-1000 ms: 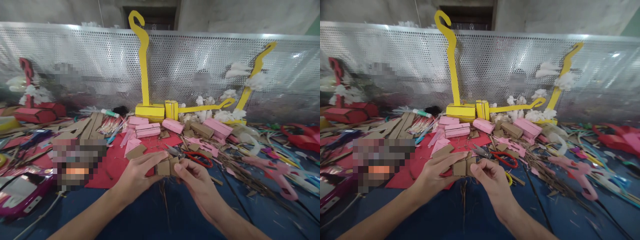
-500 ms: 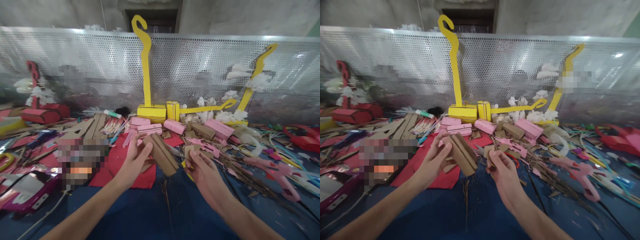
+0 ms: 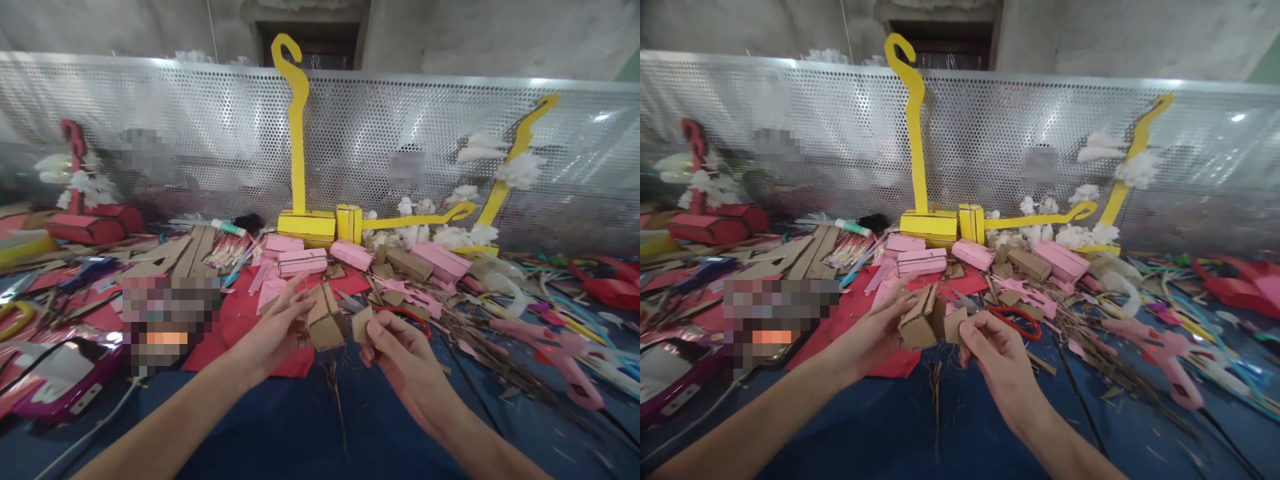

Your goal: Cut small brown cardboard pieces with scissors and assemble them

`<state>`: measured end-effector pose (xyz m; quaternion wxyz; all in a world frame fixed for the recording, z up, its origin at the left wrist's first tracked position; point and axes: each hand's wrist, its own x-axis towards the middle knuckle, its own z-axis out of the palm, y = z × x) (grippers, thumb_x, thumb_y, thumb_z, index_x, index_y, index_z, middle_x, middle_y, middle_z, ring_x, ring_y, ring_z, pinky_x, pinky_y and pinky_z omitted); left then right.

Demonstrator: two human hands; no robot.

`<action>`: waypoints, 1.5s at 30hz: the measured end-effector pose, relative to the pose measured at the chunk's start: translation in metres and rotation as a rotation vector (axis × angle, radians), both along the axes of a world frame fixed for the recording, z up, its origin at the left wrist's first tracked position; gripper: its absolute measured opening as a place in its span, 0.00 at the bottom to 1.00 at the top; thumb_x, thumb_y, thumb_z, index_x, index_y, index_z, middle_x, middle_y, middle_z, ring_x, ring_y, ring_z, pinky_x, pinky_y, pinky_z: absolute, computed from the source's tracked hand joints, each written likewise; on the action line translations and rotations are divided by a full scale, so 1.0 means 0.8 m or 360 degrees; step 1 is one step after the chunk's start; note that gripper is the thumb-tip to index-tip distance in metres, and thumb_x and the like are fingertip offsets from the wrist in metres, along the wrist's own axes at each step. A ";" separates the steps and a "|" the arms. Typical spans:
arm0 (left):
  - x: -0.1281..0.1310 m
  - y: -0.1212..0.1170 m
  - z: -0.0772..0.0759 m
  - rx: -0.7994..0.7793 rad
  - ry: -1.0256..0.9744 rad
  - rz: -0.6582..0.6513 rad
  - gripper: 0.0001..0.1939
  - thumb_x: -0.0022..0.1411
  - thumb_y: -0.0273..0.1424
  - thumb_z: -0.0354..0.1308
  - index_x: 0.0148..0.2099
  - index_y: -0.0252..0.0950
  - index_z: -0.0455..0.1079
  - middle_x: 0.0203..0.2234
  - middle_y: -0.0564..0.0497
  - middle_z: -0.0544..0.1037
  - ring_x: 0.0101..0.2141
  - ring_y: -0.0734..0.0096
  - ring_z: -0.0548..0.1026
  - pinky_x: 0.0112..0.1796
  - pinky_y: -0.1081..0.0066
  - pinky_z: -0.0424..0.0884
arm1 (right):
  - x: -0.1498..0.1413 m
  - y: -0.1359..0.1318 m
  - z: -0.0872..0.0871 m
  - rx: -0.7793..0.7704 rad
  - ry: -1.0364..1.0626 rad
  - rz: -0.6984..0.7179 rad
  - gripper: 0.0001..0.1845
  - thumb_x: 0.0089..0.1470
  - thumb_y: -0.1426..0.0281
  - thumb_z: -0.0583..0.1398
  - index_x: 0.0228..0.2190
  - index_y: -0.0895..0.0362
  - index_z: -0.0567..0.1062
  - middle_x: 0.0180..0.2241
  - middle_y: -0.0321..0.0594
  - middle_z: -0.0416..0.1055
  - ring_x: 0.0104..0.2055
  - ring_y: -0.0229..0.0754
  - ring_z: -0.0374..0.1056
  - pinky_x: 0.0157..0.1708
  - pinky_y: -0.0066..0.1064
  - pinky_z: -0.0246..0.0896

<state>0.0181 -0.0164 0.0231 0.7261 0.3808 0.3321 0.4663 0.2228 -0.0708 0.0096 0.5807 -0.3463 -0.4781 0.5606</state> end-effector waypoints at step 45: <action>-0.007 -0.025 -0.009 0.1794 0.1833 0.0162 0.27 0.60 0.39 0.69 0.60 0.45 0.70 0.45 0.48 0.84 0.40 0.55 0.82 0.37 0.67 0.72 | -0.010 -0.008 -0.003 0.0060 -0.0454 -0.0132 0.24 0.59 0.53 0.65 0.21 0.54 0.69 0.20 0.33 0.64 0.26 0.38 0.58 0.30 0.33 0.52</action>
